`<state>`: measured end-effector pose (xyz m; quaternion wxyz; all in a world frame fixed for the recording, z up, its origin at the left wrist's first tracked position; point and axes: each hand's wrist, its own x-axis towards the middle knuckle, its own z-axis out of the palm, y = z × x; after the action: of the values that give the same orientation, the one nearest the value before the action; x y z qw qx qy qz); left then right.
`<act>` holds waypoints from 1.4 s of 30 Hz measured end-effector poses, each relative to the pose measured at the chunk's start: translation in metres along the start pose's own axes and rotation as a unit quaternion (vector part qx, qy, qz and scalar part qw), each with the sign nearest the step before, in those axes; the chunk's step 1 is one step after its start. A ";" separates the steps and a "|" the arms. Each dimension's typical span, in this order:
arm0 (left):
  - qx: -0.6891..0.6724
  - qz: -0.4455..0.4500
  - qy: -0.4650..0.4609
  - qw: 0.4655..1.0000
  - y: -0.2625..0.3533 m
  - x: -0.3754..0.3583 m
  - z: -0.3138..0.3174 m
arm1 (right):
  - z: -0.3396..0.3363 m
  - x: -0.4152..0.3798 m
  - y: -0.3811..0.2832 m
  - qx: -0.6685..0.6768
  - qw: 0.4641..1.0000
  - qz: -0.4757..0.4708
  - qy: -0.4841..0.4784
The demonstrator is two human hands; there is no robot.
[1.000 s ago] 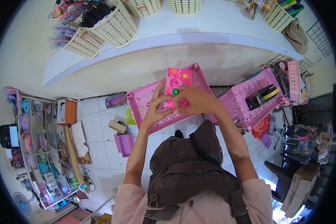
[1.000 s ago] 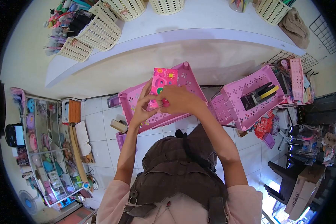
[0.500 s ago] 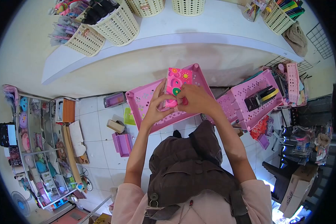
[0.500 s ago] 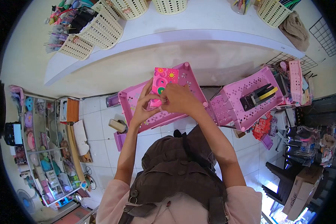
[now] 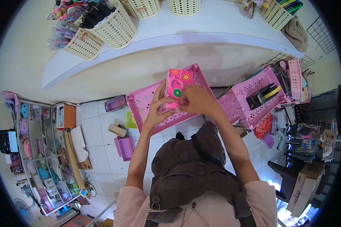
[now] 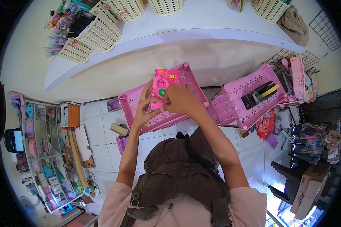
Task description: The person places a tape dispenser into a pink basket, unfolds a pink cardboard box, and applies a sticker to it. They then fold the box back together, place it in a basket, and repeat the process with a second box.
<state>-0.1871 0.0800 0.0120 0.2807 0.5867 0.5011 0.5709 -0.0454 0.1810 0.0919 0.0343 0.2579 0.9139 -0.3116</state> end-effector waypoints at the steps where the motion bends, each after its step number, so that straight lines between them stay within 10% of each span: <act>1: 0.007 0.013 -0.001 1.000 0.000 0.000 0.000 | 0.000 -0.001 0.000 0.000 1.000 0.002 0.001; 42: 0.061 0.003 -0.022 0.998 0.003 0.006 0.002 | -0.020 0.013 -0.029 -0.172 0.968 0.149 -0.101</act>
<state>-0.1856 0.0852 0.0167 0.2538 0.6166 0.5269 0.5270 -0.0694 0.1791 0.1207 0.2161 0.3487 0.8969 -0.1651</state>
